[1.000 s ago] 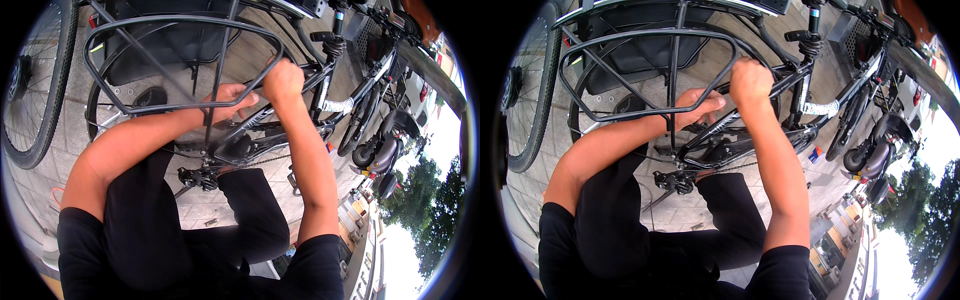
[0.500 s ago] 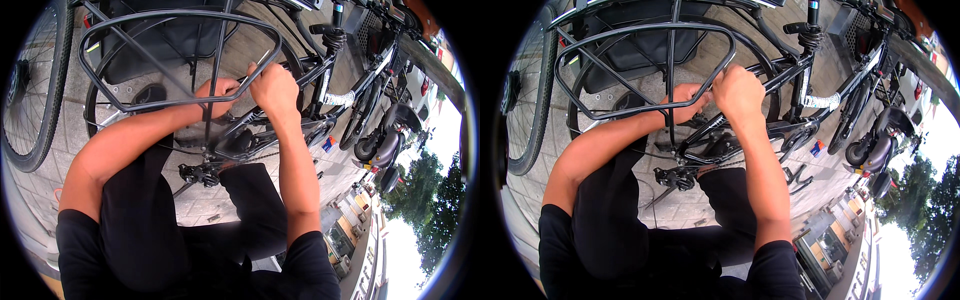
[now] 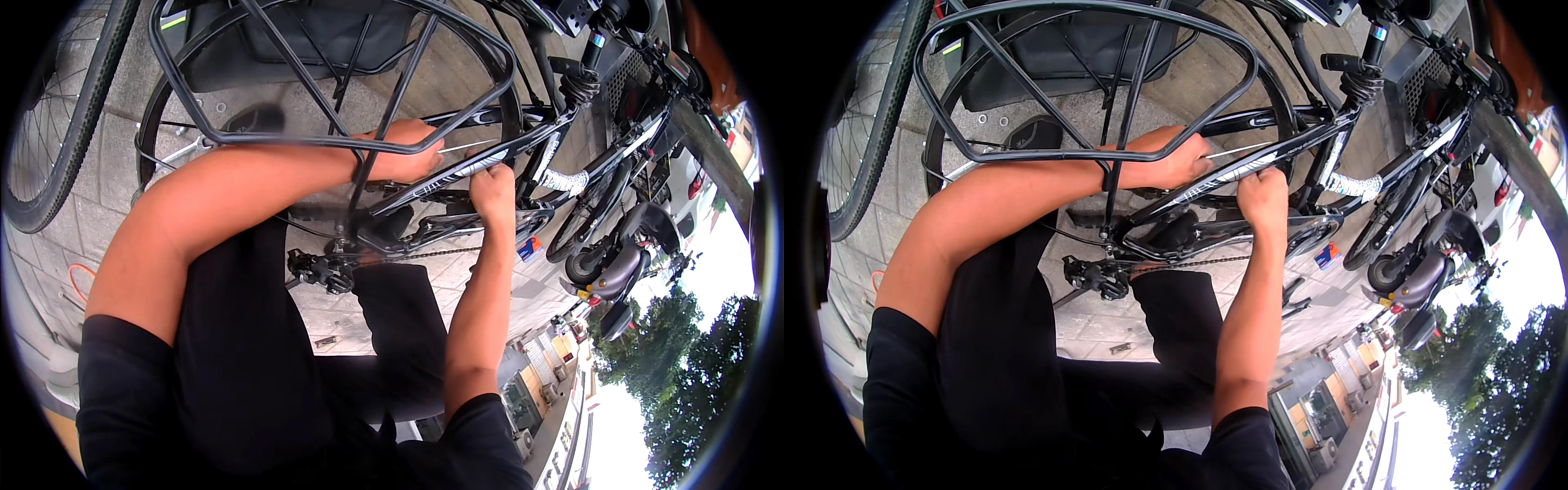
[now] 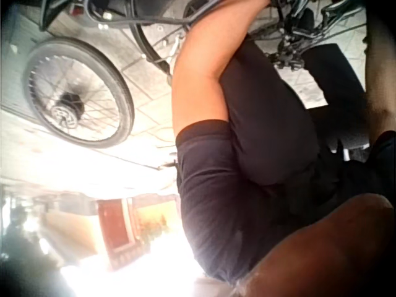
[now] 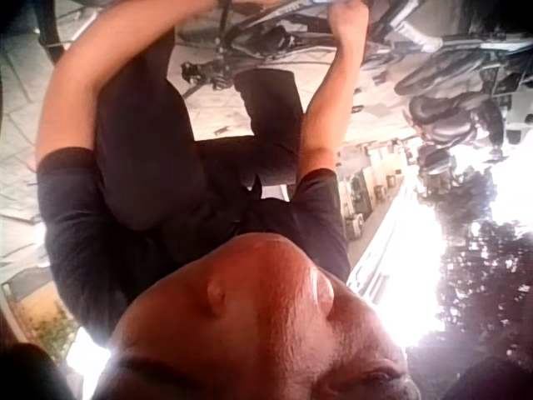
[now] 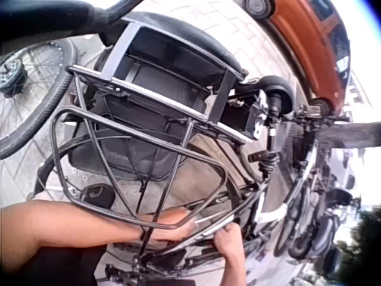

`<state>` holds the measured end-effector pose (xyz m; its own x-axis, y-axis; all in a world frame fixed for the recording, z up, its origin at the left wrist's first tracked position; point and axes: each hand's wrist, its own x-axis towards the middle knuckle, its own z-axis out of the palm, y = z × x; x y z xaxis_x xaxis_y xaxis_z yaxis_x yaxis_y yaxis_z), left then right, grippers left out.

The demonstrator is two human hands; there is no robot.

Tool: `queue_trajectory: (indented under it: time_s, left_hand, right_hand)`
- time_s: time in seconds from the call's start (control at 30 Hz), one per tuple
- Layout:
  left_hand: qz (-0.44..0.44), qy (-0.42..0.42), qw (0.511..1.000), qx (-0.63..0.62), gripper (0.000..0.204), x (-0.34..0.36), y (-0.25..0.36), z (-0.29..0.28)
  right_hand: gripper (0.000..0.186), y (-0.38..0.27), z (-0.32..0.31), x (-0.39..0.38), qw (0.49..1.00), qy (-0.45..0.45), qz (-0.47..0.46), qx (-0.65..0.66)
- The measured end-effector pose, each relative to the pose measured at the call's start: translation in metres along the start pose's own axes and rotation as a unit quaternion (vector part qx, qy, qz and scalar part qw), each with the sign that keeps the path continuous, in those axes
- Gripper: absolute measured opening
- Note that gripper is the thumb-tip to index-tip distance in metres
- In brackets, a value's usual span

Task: The person sits on the ground and inspects a bicycle inner tube, rolling it to check for damage. They then handle a new inner tube package and proceed to work on the bicycle frame, adjusting components near the rear wheel.

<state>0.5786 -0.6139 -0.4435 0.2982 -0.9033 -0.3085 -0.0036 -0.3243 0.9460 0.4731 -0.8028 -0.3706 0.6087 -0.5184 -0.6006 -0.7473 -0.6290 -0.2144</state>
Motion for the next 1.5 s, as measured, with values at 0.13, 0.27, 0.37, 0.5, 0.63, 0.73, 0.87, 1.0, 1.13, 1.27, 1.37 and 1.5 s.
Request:
queue_trajectory:
  time_s: [0.13,0.27,0.37,0.5,0.63,0.73,0.87,1.0,1.13,1.27,1.37,1.5]
  left_hand:
    - [0.022,0.020,1.000,-0.006,0.032,0.008,-0.003,0.002]
    - [0.020,0.035,0.998,-0.039,0.031,0.019,-0.004,0.009]
    - [-0.005,0.040,0.989,-0.146,0.033,0.020,-0.009,0.013]
    - [-0.059,0.005,0.977,-0.205,0.036,0.011,-0.012,0.015]
    - [-0.079,0.006,0.980,-0.185,0.035,0.014,-0.014,0.026]
    - [-0.094,0.018,0.976,-0.198,0.033,0.014,-0.013,0.032]
    - [-0.105,0.032,0.974,-0.196,0.030,0.016,-0.016,0.040]
    - [-0.070,0.062,0.982,-0.162,0.029,0.025,-0.026,0.054]
    - [-0.088,0.044,0.979,-0.181,0.027,0.025,-0.025,0.054]
    - [0.162,0.183,0.964,-0.103,0.023,0.016,-0.036,0.063]
    - [0.050,0.111,0.970,-0.208,0.022,0.019,-0.030,0.060]
    - [-0.098,0.069,0.917,-0.380,0.031,0.018,-0.018,0.060]
  right_hand:
    - [0.034,0.009,0.004,0.013,0.895,-0.099,0.097,0.424]
    - [0.030,0.014,0.006,0.026,0.816,-0.126,0.084,0.557]
    - [0.021,0.025,0.013,0.032,0.786,-0.062,0.111,0.605]
    - [0.024,0.039,0.013,0.038,0.822,-0.080,0.088,0.557]
    - [0.028,0.034,0.011,0.039,0.822,-0.076,0.089,0.557]
    - [0.029,0.027,0.010,0.036,0.822,-0.081,0.083,0.557]
    - [0.029,0.030,0.011,0.038,0.834,-0.083,0.091,0.538]
    - [0.029,0.031,0.011,0.036,0.828,-0.086,0.081,0.549]
    - [0.027,0.034,0.010,0.038,0.821,-0.095,0.069,0.559]
    - [0.025,0.032,0.010,0.036,0.802,-0.088,0.059,0.588]
    - [0.022,0.037,0.012,0.039,0.814,-0.084,0.060,0.572]
    - [0.022,0.022,0.016,0.038,0.807,-0.064,0.076,0.582]
